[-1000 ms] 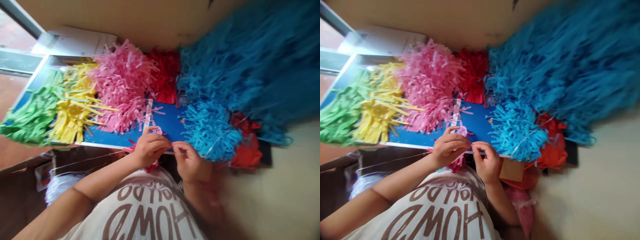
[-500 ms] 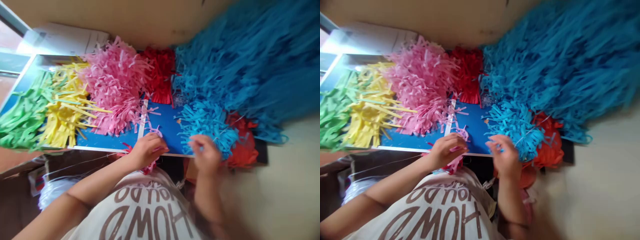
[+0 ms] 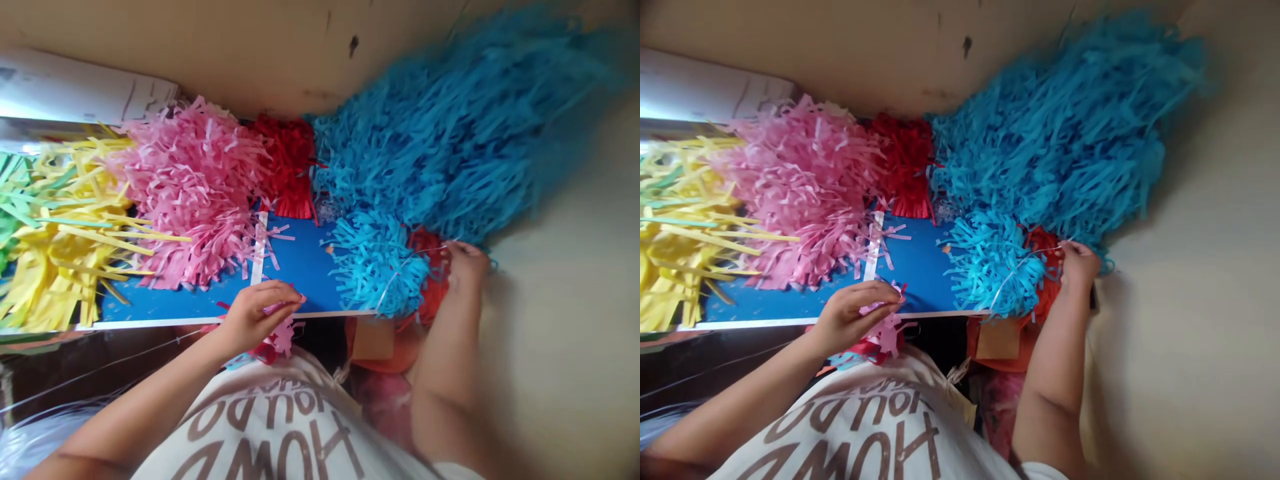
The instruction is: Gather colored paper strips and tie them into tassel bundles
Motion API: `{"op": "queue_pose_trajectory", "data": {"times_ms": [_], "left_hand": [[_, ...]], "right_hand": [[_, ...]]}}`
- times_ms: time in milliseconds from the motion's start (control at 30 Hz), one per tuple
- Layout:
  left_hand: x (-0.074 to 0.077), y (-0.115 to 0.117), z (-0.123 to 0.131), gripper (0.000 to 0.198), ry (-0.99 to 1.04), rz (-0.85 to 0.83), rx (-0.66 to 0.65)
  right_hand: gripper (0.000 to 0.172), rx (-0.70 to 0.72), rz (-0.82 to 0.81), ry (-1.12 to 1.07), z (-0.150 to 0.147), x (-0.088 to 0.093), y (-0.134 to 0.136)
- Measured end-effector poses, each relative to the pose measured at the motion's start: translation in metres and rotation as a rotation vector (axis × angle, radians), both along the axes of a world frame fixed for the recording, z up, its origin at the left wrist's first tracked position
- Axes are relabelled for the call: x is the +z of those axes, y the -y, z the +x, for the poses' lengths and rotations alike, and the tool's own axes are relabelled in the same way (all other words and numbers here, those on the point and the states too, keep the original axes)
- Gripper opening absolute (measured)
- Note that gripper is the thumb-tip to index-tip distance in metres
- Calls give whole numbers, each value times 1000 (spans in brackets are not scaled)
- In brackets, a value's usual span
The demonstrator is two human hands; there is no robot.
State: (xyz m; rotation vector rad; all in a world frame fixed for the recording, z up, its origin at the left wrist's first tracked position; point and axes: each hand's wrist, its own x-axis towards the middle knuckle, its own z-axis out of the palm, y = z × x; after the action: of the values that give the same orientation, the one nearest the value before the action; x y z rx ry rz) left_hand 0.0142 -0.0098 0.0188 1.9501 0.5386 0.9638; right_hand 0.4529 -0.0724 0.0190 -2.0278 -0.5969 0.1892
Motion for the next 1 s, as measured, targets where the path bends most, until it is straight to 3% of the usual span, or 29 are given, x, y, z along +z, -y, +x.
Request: {"op": "queue_pose_trajectory", "data": {"times_ms": [67, 167, 267, 333, 400, 667, 800, 900, 1000], "left_hand": [[-1, 0, -1, 12, 9, -120, 43], [1, 4, 4, 23, 25, -570, 68], [2, 9, 10, 37, 143, -1071, 53], [2, 12, 9, 42, 222, -1226, 42], [2, 14, 5, 43, 260, -1285, 43], [1, 17, -12, 39, 315, -1207, 28], [-3, 18, -16, 37, 260, -1085, 14], [-4, 16, -22, 28, 125, -783, 5], [-3, 17, -25, 15, -10, -391, 32]], "right_hand": [[28, 17, 91, -78, -31, 8, 19], [37, 144, 200, -219, -118, 11, 40], [31, 444, -2, -363, -217, 12, 51], [31, 593, -41, -441, -263, 12, 50], [31, 671, -13, -495, -287, 12, 45], [30, 834, -44, -493, -295, 10, 32], [30, 822, -74, -475, -298, 9, 30], [28, 796, -52, -557, -297, 4, 29], [46, 842, 15, -661, -298, -1, 29]]}}
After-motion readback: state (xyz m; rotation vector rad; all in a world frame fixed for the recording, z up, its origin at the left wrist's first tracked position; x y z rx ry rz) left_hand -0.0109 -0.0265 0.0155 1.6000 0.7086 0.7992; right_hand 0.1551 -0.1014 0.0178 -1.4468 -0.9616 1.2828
